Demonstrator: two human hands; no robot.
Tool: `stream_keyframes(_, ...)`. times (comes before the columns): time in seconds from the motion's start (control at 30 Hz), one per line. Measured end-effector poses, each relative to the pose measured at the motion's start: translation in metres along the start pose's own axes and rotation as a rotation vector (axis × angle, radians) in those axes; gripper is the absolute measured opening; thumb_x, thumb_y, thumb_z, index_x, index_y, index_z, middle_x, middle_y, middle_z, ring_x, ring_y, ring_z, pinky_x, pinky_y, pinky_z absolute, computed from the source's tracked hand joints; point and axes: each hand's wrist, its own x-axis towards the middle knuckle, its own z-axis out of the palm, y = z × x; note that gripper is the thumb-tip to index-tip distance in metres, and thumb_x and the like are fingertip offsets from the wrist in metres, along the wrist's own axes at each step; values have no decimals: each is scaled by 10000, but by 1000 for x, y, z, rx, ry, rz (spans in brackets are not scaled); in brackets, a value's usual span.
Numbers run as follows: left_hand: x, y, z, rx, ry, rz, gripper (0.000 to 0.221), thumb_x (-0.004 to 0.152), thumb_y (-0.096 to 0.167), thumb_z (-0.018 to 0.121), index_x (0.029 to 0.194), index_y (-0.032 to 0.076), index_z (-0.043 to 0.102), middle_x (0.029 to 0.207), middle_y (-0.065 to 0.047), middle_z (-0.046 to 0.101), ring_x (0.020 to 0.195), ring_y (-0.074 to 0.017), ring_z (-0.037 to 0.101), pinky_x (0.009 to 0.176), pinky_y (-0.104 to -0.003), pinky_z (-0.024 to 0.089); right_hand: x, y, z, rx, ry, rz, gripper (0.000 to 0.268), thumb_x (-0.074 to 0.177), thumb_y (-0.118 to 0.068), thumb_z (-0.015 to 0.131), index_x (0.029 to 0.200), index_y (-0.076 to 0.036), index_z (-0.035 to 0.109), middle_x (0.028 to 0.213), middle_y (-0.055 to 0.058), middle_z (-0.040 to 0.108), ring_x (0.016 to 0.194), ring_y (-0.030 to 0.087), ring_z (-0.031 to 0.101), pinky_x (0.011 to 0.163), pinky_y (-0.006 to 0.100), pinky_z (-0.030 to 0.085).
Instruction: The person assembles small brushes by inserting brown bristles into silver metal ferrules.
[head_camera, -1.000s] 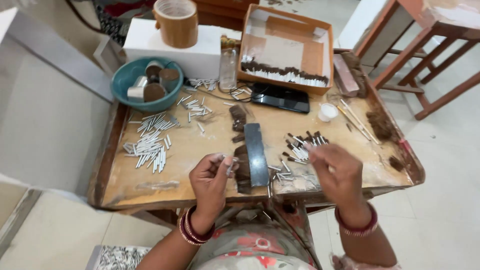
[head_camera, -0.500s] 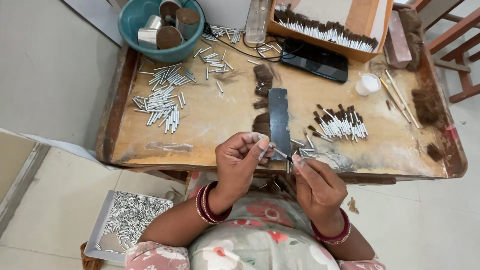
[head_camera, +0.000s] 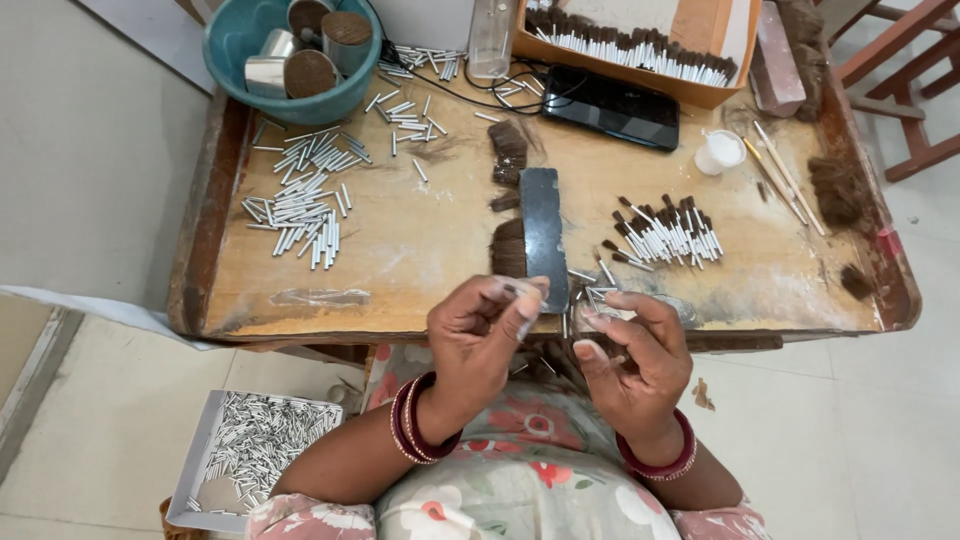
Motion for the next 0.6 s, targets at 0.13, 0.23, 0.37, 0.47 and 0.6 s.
stream_keyframes(0.13,0,20,15,175,-172,96,104,1010,60,714,1034,-37,685,1160,-176,718,1148,-223,702,997,-325,558,-10,18,0,204,-18,46,239,916,-185,770,1051,7,723,1127,198,702,930,211,696,785,269,545)
stream_keyframes(0.23,-3,20,15,243,-210,61,136,992,82,707,1061,-34,690,1198,-187,725,1137,-236,717,989,-330,562,-9,19,-4,315,-46,24,213,997,-214,752,1047,-10,718,1102,166,741,994,212,741,881,294,588)
stream_keyframes(0.37,-2,19,12,238,-203,44,121,1038,87,685,1078,-26,697,1137,-164,757,1153,-240,750,1018,-338,585,-7,17,-3,326,-75,39,219,972,-195,746,1061,3,712,1116,187,745,995,224,749,885,305,594)
stream_keyframes(0.47,-3,21,13,264,-215,94,122,1047,85,675,1096,-26,691,1160,-181,748,1157,-244,741,1018,-344,580,-9,17,-3,302,-75,26,196,959,-168,756,1051,-2,709,1106,188,749,985,228,757,879,306,601)
stream_keyframes(0.6,-10,24,14,204,-204,28,135,1067,94,627,1093,-36,650,1090,-153,745,1147,-235,737,977,-332,588,-12,13,-7,274,-82,31,141,957,-134,753,1019,-13,714,1061,180,761,950,220,765,863,305,609)
